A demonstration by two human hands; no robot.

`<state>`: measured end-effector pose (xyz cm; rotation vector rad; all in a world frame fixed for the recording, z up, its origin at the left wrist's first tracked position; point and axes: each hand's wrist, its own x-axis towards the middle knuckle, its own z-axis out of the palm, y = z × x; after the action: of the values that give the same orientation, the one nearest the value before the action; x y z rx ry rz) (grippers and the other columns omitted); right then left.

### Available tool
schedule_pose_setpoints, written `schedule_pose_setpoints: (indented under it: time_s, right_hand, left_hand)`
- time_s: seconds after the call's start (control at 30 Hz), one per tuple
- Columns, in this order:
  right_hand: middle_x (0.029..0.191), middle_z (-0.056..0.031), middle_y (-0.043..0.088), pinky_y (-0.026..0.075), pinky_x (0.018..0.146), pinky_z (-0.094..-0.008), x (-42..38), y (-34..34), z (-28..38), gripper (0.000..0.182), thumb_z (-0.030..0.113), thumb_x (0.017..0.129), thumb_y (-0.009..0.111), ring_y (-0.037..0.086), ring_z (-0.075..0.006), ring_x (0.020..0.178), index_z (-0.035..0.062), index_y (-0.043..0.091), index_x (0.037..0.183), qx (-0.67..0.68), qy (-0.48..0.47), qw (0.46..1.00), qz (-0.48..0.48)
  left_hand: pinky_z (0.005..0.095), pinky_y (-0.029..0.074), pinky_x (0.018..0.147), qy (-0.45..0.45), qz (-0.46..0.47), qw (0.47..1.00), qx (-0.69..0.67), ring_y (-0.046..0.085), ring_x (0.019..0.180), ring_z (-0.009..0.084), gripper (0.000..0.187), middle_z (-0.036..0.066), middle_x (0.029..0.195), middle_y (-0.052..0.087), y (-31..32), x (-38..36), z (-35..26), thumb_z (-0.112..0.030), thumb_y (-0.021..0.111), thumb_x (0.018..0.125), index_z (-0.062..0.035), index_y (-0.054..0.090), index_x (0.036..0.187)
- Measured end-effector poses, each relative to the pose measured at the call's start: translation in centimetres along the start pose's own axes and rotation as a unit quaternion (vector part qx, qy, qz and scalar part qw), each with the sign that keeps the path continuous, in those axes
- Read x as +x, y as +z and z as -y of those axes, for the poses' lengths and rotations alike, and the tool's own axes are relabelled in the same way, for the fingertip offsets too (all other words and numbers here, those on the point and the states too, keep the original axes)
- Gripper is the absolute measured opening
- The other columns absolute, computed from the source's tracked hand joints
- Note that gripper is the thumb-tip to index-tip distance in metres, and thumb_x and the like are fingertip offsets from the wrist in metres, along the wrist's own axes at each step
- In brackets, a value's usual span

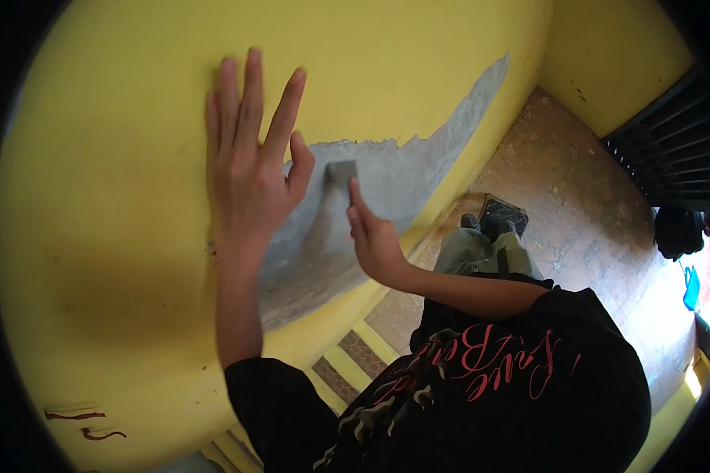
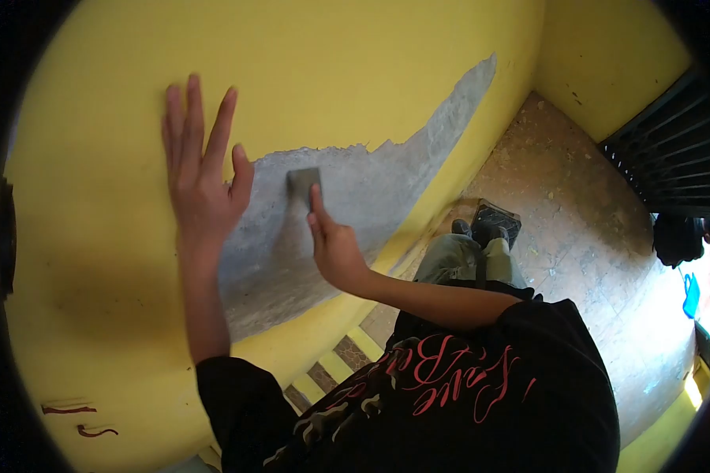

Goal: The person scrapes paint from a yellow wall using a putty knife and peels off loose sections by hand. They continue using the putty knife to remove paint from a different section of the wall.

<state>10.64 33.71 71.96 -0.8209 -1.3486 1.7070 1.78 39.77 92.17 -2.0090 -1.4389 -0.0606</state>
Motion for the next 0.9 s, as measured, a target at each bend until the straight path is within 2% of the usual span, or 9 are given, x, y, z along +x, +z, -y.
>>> schedule_pose_setpoints:
  time_s: [0.03,0.07,0.1,0.17,0.23,0.3,0.67,0.73,0.9]
  right_hand:
    - [0.059,-0.026,0.046,0.039,0.049,-0.0393,0.7,-0.2,0.5,0.051,0.022,0.103,0.038,0.048,-0.0351,0.046,0.0078,0.021,0.149,0.011,0.037,0.999,-0.022]
    - [0.063,-0.0101,0.044,0.046,0.058,-0.0328,1.5,-1.5,1.9,0.052,0.024,0.103,0.039,0.045,-0.0187,0.056,0.0103,0.022,0.15,0.012,0.104,0.995,0.007]
    - [0.063,-0.0101,0.044,0.046,0.058,-0.0328,1.4,-1.0,1.4,0.052,0.024,0.103,0.039,0.045,-0.0187,0.056,0.0103,0.022,0.15,0.015,0.104,0.994,0.004]
    - [0.058,-0.0243,0.048,0.04,0.049,-0.0405,0.7,0.0,0.8,0.052,0.019,0.102,0.041,0.048,-0.04,0.048,0.0066,0.022,0.148,0.033,0.001,0.999,0.002]
    - [0.057,-0.0242,0.047,0.041,0.05,-0.0407,0.6,-0.6,1.2,0.052,0.018,0.101,0.041,0.049,-0.0403,0.048,0.0064,0.022,0.149,0.019,-0.036,0.999,0.014]
    - [0.058,-0.0248,0.047,0.042,0.05,-0.0405,1.7,-1.6,1.2,0.051,0.017,0.101,0.042,0.051,-0.0409,0.049,0.0074,0.024,0.148,0.007,0.046,0.998,-0.037]
    - [0.056,-0.0216,0.044,0.041,0.049,-0.0368,1.2,-0.7,1.8,0.049,0.02,0.102,0.042,0.047,-0.0363,0.045,0.0111,0.028,0.148,0.036,0.087,0.995,-0.037]
    - [0.056,-0.0213,0.045,0.041,0.05,-0.0358,1.4,-1.2,1.3,0.049,0.021,0.102,0.042,0.048,-0.0352,0.046,0.0109,0.028,0.148,0.036,0.075,0.995,-0.05]
    - [0.055,-0.02,0.047,0.042,0.051,-0.0353,1.5,-1.1,1.0,0.049,0.021,0.102,0.042,0.049,-0.0343,0.046,0.01,0.028,0.148,0.07,0.081,0.992,-0.06]
  left_hand:
    - [0.0591,0.024,0.11,0.032,0.068,0.997,0.035,0.027,0.14,0.0369,0.054,0.017,0.151,0.032,0.1,0.8,0.5,-0.019,0.055,0.082,-0.0103,0.052,0.134]
    - [0.0591,0.024,0.11,0.034,0.069,0.996,0.035,0.027,0.14,0.0369,0.054,0.017,0.151,0.032,0.3,0.8,0.5,-0.019,0.055,0.082,-0.0103,0.052,0.134]
    - [0.0576,0.024,0.111,0.068,0.129,0.985,0.089,0.027,0.141,0.031,0.053,0.013,0.151,0.033,0.6,0.9,0.4,-0.02,0.056,0.081,-0.0119,0.054,0.133]
    - [0.0561,0.024,0.111,0.11,0.183,0.967,0.14,0.026,0.142,0.0251,0.052,0.009,0.152,0.033,1.0,1.3,0.6,-0.021,0.057,0.081,-0.0135,0.055,0.132]
    - [0.0541,0.022,0.113,0.121,0.212,0.956,0.166,0.024,0.143,0.0211,0.053,0.006,0.152,0.033,1.0,1.1,0.6,-0.023,0.058,0.079,-0.016,0.056,0.131]
    - [0.0542,0.022,0.113,0.12,0.229,0.953,0.157,0.025,0.143,0.0214,0.053,0.006,0.152,0.034,0.9,1.1,0.5,-0.022,0.059,0.078,-0.0157,0.056,0.131]
    - [0.0524,0.023,0.112,0.101,0.29,0.946,0.1,0.033,0.14,0.0241,0.054,0.006,0.148,0.041,0.2,-0.8,-0.3,-0.011,0.06,0.073,-0.0101,0.059,0.127]
    - [0.0559,0.026,0.11,0.107,0.325,0.931,-0.13,0.035,0.138,0.0308,0.063,0.01,0.147,0.041,0.6,-1.5,-0.5,-0.001,0.058,0.069,-0.0091,0.054,0.132]
    - [0.0506,0.035,0.107,0.157,0.313,0.914,-0.205,0.045,0.131,0.0314,0.059,0.016,0.138,0.05,2.2,-3.3,-1.2,0.001,0.06,0.065,-0.0035,0.059,0.124]
